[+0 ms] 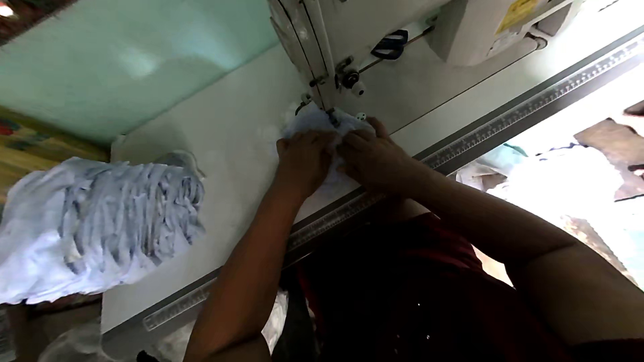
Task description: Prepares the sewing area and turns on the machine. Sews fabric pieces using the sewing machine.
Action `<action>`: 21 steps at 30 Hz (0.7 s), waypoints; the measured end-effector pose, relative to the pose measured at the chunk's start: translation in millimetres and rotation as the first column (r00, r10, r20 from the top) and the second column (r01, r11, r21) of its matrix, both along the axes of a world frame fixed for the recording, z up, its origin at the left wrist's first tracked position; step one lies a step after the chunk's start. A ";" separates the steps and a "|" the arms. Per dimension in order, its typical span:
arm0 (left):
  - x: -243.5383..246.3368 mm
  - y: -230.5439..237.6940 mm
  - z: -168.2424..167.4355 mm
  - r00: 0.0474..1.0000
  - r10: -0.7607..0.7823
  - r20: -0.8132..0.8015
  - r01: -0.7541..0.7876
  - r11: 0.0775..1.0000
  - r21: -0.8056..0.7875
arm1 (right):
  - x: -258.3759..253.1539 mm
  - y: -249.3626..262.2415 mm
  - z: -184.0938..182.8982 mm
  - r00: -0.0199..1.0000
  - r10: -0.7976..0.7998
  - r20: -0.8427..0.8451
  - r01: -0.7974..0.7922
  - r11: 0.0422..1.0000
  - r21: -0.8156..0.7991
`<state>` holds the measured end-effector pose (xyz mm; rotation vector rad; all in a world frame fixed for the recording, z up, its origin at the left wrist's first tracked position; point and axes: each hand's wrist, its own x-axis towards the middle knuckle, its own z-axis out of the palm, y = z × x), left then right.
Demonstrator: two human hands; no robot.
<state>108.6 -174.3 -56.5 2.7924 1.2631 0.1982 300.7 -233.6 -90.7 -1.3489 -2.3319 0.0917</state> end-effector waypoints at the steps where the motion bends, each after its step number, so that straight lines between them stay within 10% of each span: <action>1: 4.4 -1.8 2.1 0.999 0.037 -0.003 -0.037 0.999 -0.015 | 3.2 2.7 -1.0 1.000 -0.004 0.004 0.004 1.000 0.002; 9: 25.9 5.0 17.8 0.975 0.210 -0.074 -0.216 0.972 -0.087 | 27.5 25.7 2.5 0.998 -0.059 -0.001 0.058 0.995 -0.087; 16: -23.3 12.6 -0.8 0.951 -0.268 0.152 0.275 0.961 -0.031 | 9.4 0.4 2.1 1.000 -0.008 0.004 0.008 1.000 -0.006; 21: -24.3 8.1 -16.8 0.973 -0.216 0.080 0.222 0.973 -0.068 | 9.5 0.1 2.8 0.996 -0.040 0.082 0.043 0.998 -0.041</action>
